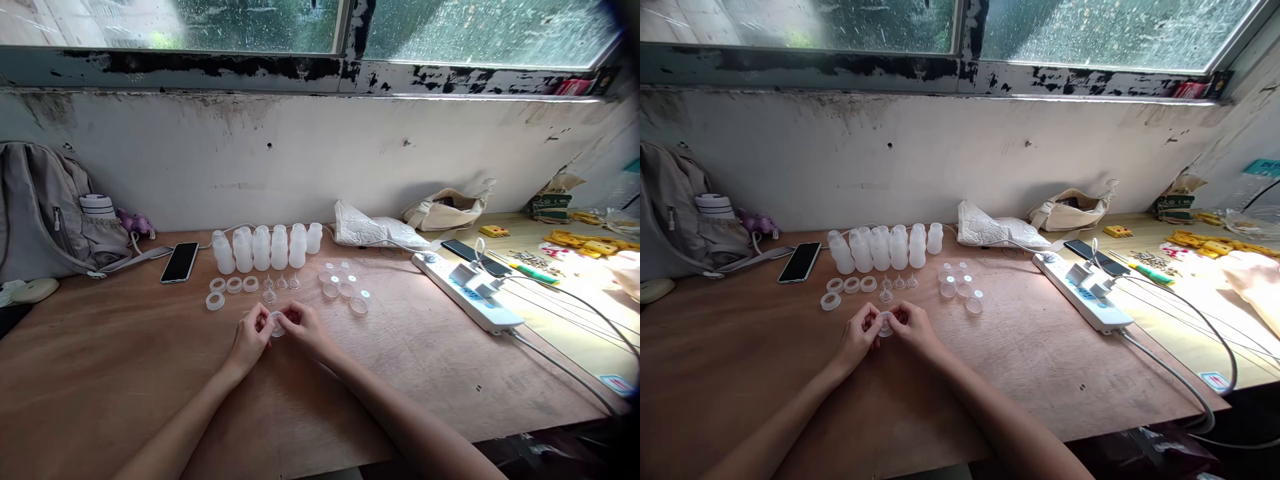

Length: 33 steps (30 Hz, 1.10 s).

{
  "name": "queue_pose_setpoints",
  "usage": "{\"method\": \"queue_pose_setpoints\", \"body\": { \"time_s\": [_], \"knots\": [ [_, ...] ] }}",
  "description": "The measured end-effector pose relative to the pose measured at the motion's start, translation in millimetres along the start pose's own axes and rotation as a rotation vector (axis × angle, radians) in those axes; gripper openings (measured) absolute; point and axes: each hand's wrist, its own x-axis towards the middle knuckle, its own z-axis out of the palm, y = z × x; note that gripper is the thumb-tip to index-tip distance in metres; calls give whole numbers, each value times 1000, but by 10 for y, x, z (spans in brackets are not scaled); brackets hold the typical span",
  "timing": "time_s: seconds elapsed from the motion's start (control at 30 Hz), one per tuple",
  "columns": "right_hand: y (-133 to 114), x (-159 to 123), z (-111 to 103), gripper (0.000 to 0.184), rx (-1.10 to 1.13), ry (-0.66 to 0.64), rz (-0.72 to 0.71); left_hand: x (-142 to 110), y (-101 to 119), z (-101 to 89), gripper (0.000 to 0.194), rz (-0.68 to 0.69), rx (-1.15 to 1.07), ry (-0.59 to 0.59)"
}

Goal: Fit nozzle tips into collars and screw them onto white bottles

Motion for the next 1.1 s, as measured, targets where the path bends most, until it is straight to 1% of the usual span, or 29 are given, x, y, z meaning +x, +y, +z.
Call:
{"method": "queue_pose_setpoints", "body": {
  "time_s": [0.17, 0.4, 0.5, 0.6, 0.73, 0.87, 0.97, 1.1],
  "knots": [
    [30, -2, 18, 12, -9, 10, -26, -7, 13, 0, 15, 15, 42, 11],
    [-8, -10, 5, 8, -64, 32, -86, -8, 15, 14, 11, 15, 77, 51],
    [-17, -11, -3, 9, -74, 35, -100, -8, -2, 11, 8, 69, 120, 32],
    [-18, -16, 1, 9, -71, 47, -95, 0, -21, 3, 13, 126, 175, 24],
    [-21, -28, 17, 10, -67, 39, -102, 15, -33, 0, 14, 107, 207, 39],
    [-29, -40, 18, 9, -110, 52, -138, 13, -23, -3, 13, 86, 220, 46],
    [-39, -43, 8, 8, -143, 63, -173, 7, -16, -5, 12, 93, 210, 51],
    [-49, -44, 16, 4, -189, 75, -206, 2, -20, 1, 6, 118, 213, 50]
  ]
}}
